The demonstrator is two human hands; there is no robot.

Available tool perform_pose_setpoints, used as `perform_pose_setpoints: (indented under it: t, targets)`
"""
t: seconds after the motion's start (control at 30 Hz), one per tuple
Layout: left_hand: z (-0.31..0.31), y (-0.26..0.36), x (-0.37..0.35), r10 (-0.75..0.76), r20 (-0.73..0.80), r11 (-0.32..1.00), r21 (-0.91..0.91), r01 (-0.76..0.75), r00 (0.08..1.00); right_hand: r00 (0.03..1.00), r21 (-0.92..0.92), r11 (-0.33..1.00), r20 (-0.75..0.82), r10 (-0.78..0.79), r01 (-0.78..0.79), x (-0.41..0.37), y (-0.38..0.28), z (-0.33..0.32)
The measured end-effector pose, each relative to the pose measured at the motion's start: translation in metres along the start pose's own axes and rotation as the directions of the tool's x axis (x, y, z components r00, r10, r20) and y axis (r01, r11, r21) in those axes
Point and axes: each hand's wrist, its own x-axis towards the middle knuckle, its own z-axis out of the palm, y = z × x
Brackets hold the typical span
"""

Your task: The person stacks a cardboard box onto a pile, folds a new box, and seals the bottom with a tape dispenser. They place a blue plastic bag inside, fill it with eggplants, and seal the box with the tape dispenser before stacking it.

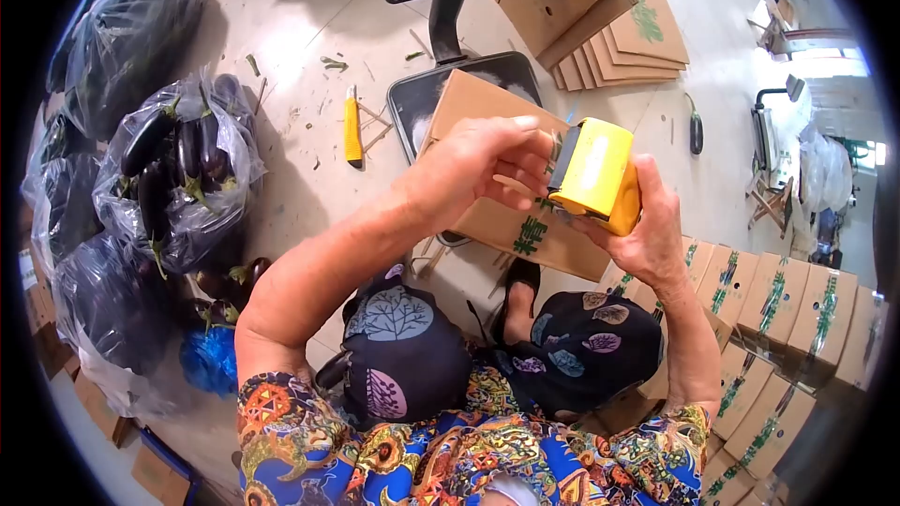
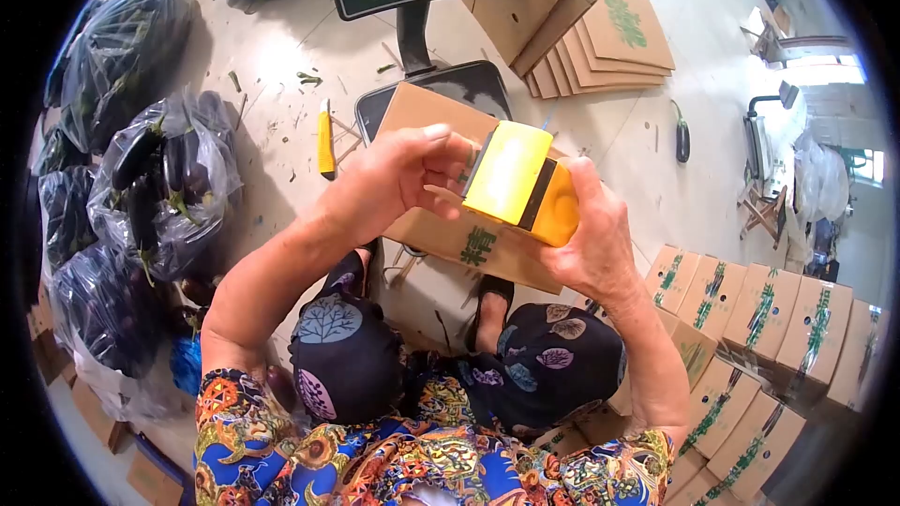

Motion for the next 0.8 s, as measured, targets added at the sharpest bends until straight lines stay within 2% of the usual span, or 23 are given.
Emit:
perform_pose_setpoints:
  t: [0.1, 0.13, 0.27, 0.37, 0.6, 0.7, 0.73, 0.77, 0.8]
  targets:
    - [0.004, -0.007, -0.004, 0.152, -0.019, 0.883, 0.452, -0.127, 0.988, 1.000, -0.077, 0.997, 0.021, -0.010, 0.012, 0.001, 0.005, 0.001]
    - [0.003, -0.008, -0.005, 0.164, -0.010, 0.882, 0.448, -0.142, 0.986, 0.999, -0.111, 0.994, 0.029, -0.021, 0.024, 0.002, 0.006, 0.001]
    - [-0.012, -0.014, 0.000, 0.088, -0.129, 0.993, 0.094, -0.076, 0.988, 0.999, -0.203, 0.978, 0.023, -0.038, 0.042, 0.004, 0.001, 0.006]
    - [-0.017, -0.021, 0.001, 0.133, -0.099, 0.964, 0.242, -0.106, 0.986, 0.998, -0.211, 0.976, 0.031, -0.055, 0.061, 0.005, 0.000, 0.010]
    - [-0.015, -0.033, 0.000, 0.247, -0.110, 0.943, 0.258, -0.212, 0.963, 0.996, -0.237, 0.969, 0.076, -0.054, 0.071, 0.009, -0.005, 0.012]
    - [-0.027, -0.040, 0.010, 0.541, -0.118, 0.729, 0.559, -0.394, 0.833, 0.994, -0.233, 0.972, 0.109, -0.017, 0.042, 0.013, -0.014, 0.014]
    - [-0.031, -0.027, 0.005, 0.483, -0.146, 0.769, 0.543, -0.338, 0.863, 0.992, -0.231, 0.973, 0.123, 0.000, 0.028, 0.013, -0.018, 0.014]
    - [-0.039, -0.018, 0.000, 0.532, -0.124, 0.710, 0.604, -0.362, 0.838, 0.991, -0.278, 0.960, 0.131, 0.010, 0.027, 0.014, -0.022, 0.011]
    - [-0.043, -0.007, -0.009, 0.586, -0.176, 0.654, 0.679, -0.334, 0.791, 0.991, -0.325, 0.945, 0.134, 0.018, 0.027, 0.016, -0.025, 0.008]
